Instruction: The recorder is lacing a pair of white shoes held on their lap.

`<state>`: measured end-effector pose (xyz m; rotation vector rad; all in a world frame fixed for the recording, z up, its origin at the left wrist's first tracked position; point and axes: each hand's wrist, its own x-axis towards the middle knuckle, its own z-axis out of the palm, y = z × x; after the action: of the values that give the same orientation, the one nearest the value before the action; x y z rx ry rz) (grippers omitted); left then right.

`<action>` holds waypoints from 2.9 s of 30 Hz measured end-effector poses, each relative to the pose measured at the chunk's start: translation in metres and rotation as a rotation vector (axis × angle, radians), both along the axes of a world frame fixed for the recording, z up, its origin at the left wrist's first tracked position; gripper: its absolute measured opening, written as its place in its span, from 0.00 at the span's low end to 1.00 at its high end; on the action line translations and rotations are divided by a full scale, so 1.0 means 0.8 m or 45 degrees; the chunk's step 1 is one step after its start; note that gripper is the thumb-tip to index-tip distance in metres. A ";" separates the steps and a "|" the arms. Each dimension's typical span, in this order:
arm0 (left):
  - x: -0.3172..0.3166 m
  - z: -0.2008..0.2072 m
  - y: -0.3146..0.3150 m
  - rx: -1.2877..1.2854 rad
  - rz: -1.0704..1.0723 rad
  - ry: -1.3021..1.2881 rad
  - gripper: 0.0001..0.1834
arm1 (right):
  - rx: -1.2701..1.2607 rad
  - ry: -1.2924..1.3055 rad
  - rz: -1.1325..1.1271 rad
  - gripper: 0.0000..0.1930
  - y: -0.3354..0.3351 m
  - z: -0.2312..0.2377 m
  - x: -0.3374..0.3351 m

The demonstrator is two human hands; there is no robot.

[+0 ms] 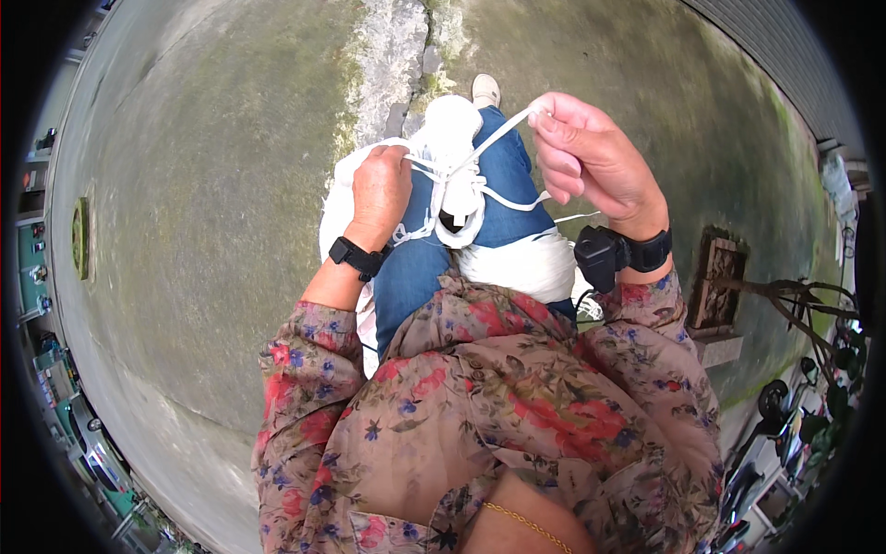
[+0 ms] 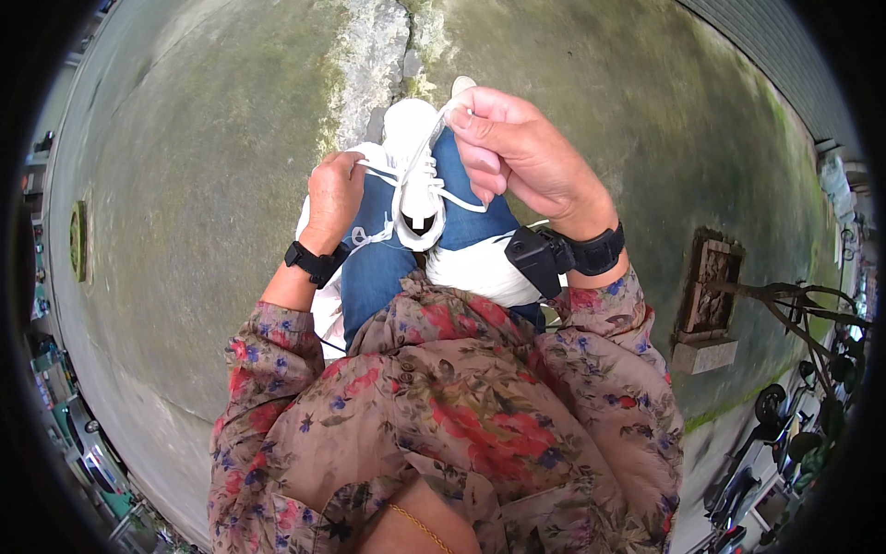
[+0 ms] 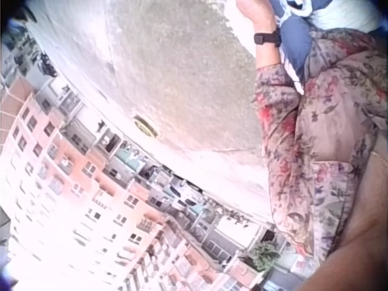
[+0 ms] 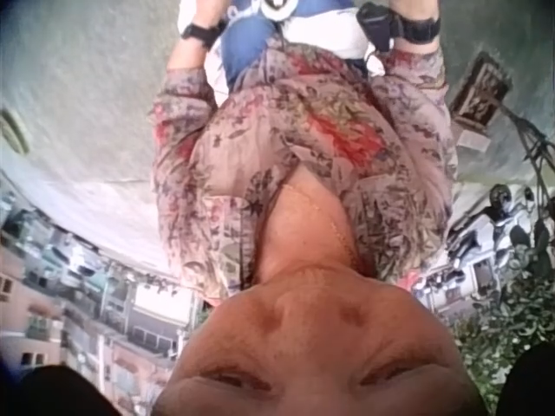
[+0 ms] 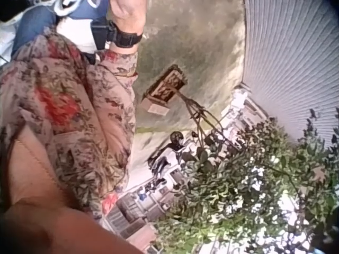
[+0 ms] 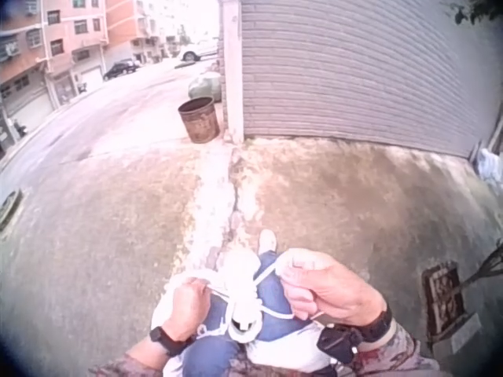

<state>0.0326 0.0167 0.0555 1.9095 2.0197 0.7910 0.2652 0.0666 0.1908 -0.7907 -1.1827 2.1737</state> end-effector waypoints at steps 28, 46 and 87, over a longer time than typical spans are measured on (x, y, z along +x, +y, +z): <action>0.002 0.038 0.033 -0.431 -0.539 -0.728 0.17 | 0.316 0.224 -0.033 0.11 -0.031 0.076 -0.031; -0.098 0.063 0.071 -0.261 0.099 -2.201 0.12 | 0.057 0.763 -0.682 0.09 0.053 -0.015 0.043; 0.012 -0.042 -0.037 -0.153 -0.187 0.032 0.08 | 1.475 -1.501 -0.085 0.09 -0.039 -0.202 -0.027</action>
<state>0.0420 -0.0128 0.0216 1.9805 1.8698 0.5981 0.2437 0.0351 0.0291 -1.4431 -2.4576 0.4595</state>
